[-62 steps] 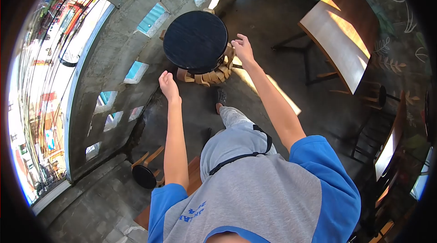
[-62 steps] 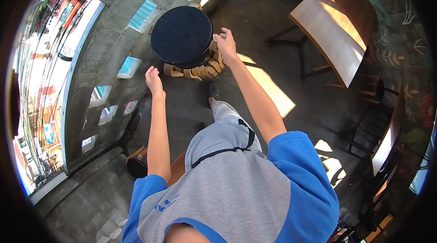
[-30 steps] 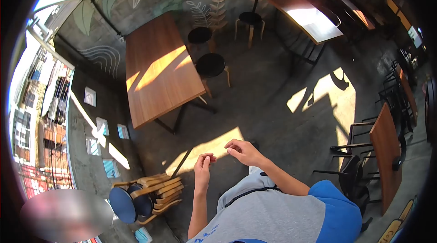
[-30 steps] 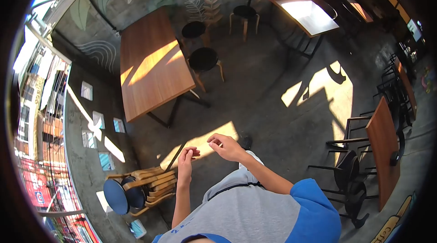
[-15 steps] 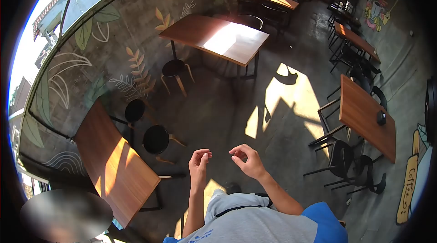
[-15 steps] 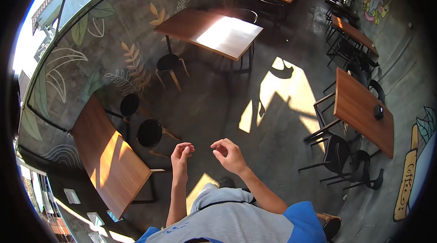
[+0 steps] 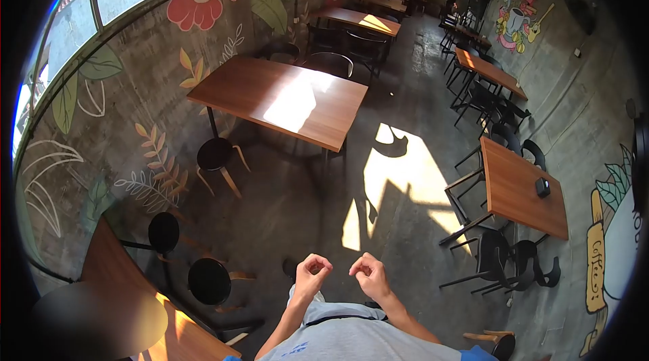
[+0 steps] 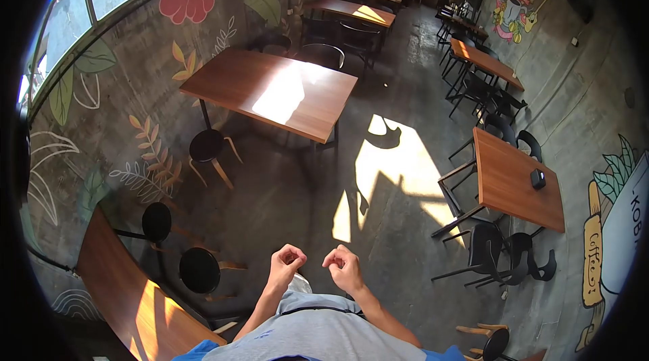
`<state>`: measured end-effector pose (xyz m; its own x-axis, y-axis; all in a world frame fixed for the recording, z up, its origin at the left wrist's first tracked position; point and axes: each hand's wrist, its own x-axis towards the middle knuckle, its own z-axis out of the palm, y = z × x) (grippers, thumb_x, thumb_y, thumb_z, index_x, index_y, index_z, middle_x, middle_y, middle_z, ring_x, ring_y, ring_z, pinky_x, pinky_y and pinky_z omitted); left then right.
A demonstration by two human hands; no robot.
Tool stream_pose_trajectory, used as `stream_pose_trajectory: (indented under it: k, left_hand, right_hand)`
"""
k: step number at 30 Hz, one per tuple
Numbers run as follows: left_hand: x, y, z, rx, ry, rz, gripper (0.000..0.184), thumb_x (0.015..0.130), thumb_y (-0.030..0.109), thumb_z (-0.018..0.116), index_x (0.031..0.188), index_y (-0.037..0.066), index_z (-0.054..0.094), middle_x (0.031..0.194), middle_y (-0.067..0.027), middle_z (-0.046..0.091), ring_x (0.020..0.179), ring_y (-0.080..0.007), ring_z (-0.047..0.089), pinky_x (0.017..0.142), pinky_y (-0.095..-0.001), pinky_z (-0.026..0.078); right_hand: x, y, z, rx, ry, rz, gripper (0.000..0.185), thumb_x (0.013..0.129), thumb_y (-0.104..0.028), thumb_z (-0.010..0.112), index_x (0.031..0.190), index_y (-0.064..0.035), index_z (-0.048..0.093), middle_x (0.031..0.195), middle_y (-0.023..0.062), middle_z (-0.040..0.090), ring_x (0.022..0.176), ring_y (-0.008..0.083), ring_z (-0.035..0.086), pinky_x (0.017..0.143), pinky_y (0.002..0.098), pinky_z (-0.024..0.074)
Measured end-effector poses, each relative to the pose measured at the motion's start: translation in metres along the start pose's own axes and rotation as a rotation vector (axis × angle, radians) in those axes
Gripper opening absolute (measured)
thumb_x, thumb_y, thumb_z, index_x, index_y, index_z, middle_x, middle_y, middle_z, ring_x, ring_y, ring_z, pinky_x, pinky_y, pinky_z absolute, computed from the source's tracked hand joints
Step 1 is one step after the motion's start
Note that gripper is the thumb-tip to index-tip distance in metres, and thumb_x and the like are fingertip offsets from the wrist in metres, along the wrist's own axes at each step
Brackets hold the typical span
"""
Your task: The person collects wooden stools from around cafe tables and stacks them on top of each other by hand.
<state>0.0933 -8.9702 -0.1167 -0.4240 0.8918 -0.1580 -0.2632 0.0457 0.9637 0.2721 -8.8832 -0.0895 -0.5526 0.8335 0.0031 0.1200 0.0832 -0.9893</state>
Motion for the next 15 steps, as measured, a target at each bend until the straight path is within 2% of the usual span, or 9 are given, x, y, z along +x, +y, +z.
stream_pose_trajectory:
  k: [2, 3, 6, 7, 8, 10, 11, 13, 15]
  left_hand:
    - [0.049, 0.025, -0.029, 0.065, -0.013, 0.077, 0.005, 0.079, -0.002, 0.068, 0.079, 0.003, 0.066, 0.083, -0.0001, 0.062, 0.079, -0.0083, 0.060, 0.075, -0.0239, 0.048]
    - [0.073, 0.040, -0.047, 0.094, -0.005, 0.136, 0.006, 0.078, -0.003, 0.067, 0.077, 0.003, 0.066, 0.083, -0.0003, 0.062, 0.079, -0.0089, 0.060, 0.075, -0.0240, 0.048]
    - [0.137, 0.077, -0.099, 0.134, 0.008, 0.252, 0.011, 0.071, -0.008, 0.061, 0.073, 0.002, 0.065, 0.081, -0.0013, 0.059, 0.078, -0.0115, 0.058, 0.072, -0.0236, 0.044]
    - [0.158, 0.084, -0.121, 0.113, 0.023, 0.241, 0.014, 0.069, -0.010, 0.058, 0.072, 0.002, 0.065, 0.081, -0.0017, 0.059, 0.080, -0.0116, 0.057, 0.072, -0.0232, 0.043]
    - [0.178, 0.091, -0.142, 0.090, 0.038, 0.231, 0.016, 0.068, -0.012, 0.056, 0.071, 0.001, 0.064, 0.082, -0.0021, 0.059, 0.082, -0.0118, 0.057, 0.072, -0.0227, 0.043]
    - [0.214, 0.108, -0.180, -0.122, 0.083, 0.297, 0.020, 0.068, -0.016, 0.051, 0.068, 0.001, 0.062, 0.082, -0.0022, 0.059, 0.078, -0.0094, 0.056, 0.070, -0.0216, 0.041]
    - [0.226, 0.118, -0.197, -0.114, 0.136, 0.293, 0.025, 0.070, -0.019, 0.047, 0.070, 0.002, 0.061, 0.081, -0.0017, 0.059, 0.075, -0.0069, 0.055, 0.069, -0.0207, 0.041]
    - [0.250, 0.127, -0.236, -0.091, 0.255, 0.236, 0.024, 0.075, -0.017, 0.048, 0.081, 0.002, 0.062, 0.081, -0.0005, 0.061, 0.074, -0.0060, 0.055, 0.071, -0.0207, 0.042]
    - [0.267, 0.133, -0.266, -0.100, 0.350, 0.220, 0.022, 0.078, -0.014, 0.050, 0.085, 0.003, 0.063, 0.082, -0.0002, 0.062, 0.076, -0.0062, 0.057, 0.072, -0.0208, 0.043]
  right_hand:
    - [0.050, -0.001, 0.034, 0.086, -0.001, 0.086, 0.027, 0.073, 0.015, 0.046, 0.083, -0.0018, 0.065, 0.078, 0.0018, 0.059, 0.072, 0.0091, 0.056, 0.067, 0.0219, 0.0460]
    - [0.080, -0.006, 0.054, 0.117, -0.006, 0.010, 0.025, 0.074, 0.015, 0.044, 0.081, -0.0015, 0.061, 0.078, 0.0023, 0.061, 0.073, 0.0078, 0.056, 0.067, 0.0217, 0.0460]
    - [0.162, -0.026, 0.102, 0.118, -0.022, 0.000, 0.025, 0.076, 0.015, 0.044, 0.082, -0.0017, 0.062, 0.079, 0.0034, 0.062, 0.074, 0.0083, 0.058, 0.067, 0.0219, 0.0468]
    - [0.190, -0.035, 0.116, 0.084, -0.034, -0.046, 0.025, 0.077, 0.014, 0.046, 0.084, -0.0018, 0.063, 0.080, 0.0037, 0.063, 0.075, 0.0087, 0.060, 0.067, 0.0226, 0.0476]
    - [0.213, -0.047, 0.126, 0.049, -0.081, -0.031, 0.022, 0.081, 0.015, 0.048, 0.087, -0.0010, 0.061, 0.085, 0.0032, 0.062, 0.080, 0.0098, 0.060, 0.076, 0.0234, 0.0507]
    - [0.256, -0.067, 0.148, -0.021, -0.095, -0.109, 0.020, 0.082, 0.014, 0.049, 0.087, -0.0008, 0.062, 0.086, 0.0034, 0.061, 0.079, 0.0095, 0.060, 0.075, 0.0237, 0.0504]
    - [0.276, -0.071, 0.159, -0.028, -0.080, -0.145, 0.018, 0.082, 0.012, 0.051, 0.086, -0.0012, 0.063, 0.084, 0.0036, 0.060, 0.075, 0.0098, 0.059, 0.071, 0.0242, 0.0491]
    - [0.313, -0.073, 0.181, -0.034, -0.052, -0.218, 0.014, 0.083, 0.007, 0.055, 0.084, -0.0022, 0.065, 0.081, 0.0039, 0.058, 0.068, 0.0105, 0.056, 0.064, 0.0252, 0.0463]
    - [0.345, -0.072, 0.200, -0.013, -0.072, -0.184, 0.012, 0.083, 0.006, 0.057, 0.084, -0.0027, 0.066, 0.080, 0.0037, 0.058, 0.067, 0.0104, 0.054, 0.063, 0.0258, 0.0456]
